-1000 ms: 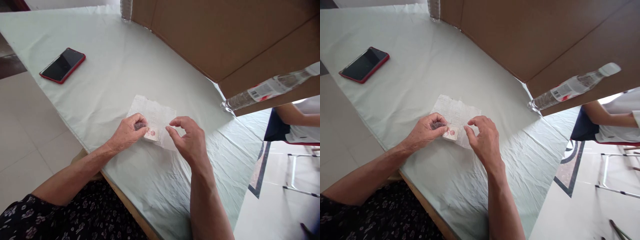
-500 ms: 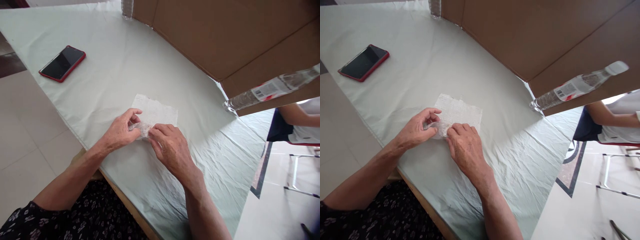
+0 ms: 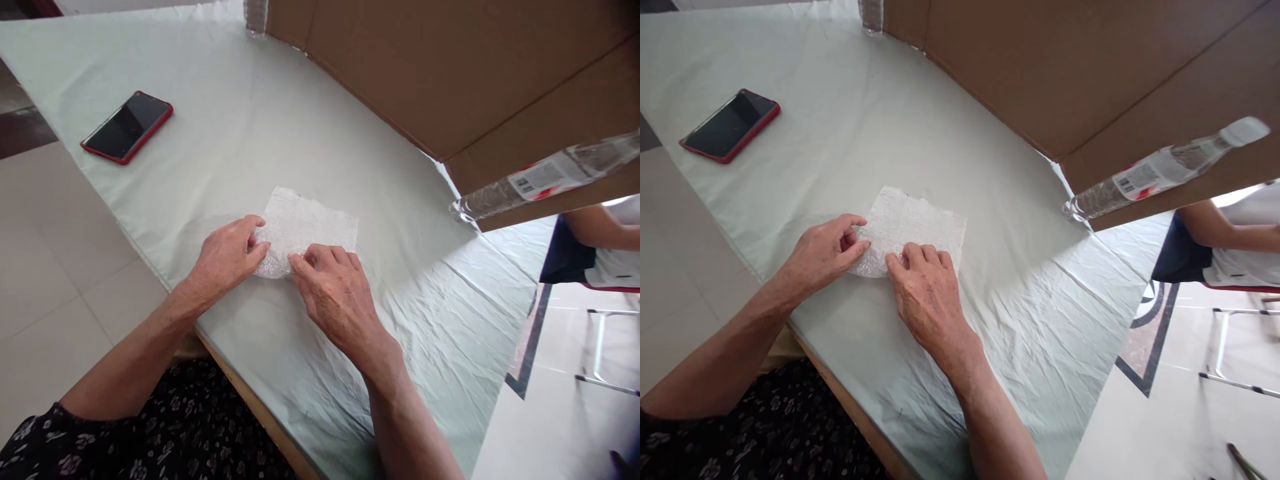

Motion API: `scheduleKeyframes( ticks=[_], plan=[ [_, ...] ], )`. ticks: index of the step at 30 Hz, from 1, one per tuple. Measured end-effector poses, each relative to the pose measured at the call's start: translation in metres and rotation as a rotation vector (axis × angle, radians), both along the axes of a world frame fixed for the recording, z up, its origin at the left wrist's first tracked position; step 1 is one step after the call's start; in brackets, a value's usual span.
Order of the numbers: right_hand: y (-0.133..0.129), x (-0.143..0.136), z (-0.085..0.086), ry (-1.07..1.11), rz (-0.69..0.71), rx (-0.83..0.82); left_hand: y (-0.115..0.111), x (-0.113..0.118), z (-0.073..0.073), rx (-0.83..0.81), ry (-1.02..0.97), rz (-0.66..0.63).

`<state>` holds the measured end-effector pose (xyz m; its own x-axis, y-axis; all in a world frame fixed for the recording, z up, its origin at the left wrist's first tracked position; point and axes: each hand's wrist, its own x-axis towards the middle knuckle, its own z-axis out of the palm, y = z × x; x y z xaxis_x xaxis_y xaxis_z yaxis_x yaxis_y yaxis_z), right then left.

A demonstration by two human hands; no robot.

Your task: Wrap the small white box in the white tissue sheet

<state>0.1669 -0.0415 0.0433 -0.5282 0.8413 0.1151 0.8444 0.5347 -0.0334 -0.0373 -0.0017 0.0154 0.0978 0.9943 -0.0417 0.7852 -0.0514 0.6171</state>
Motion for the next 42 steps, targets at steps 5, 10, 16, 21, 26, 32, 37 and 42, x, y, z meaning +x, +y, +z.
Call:
scheduleKeyframes(
  ticks=[5, 10, 16, 21, 26, 32, 37, 42],
  plan=[
    [0.000, -0.001, -0.001, -0.003, 0.006, 0.005, -0.012, -0.016, 0.007, -0.060, 0.058, 0.084],
    [0.001, -0.001, -0.001, 0.000, 0.003, 0.011, -0.020, -0.018, 0.013, -0.139, 0.069, 0.079],
    [0.001, -0.001, -0.002, 0.020, 0.004, 0.014, -0.015, -0.006, 0.009, -0.171, -0.077, 0.072],
    [0.002, -0.002, -0.004, 0.016, 0.005, 0.013, -0.013, 0.005, 0.000, -0.219, -0.354, 0.155],
    [0.002, -0.002, -0.006, 0.021, 0.007, 0.019, -0.009, 0.012, -0.003, -0.231, -0.471, 0.138],
    [0.003, -0.003, -0.007, -0.006, 0.007, 0.022, -0.001, 0.020, 0.001, -0.200, -0.515, 0.108],
    [0.003, -0.003, -0.005, -0.022, 0.009, 0.025, 0.003, 0.029, 0.006, -0.351, -0.729, 0.096],
    [0.003, -0.002, -0.003, 0.066, -0.001, -0.015, 0.005, 0.033, 0.012, -0.367, -0.744, 0.128]
  ],
)
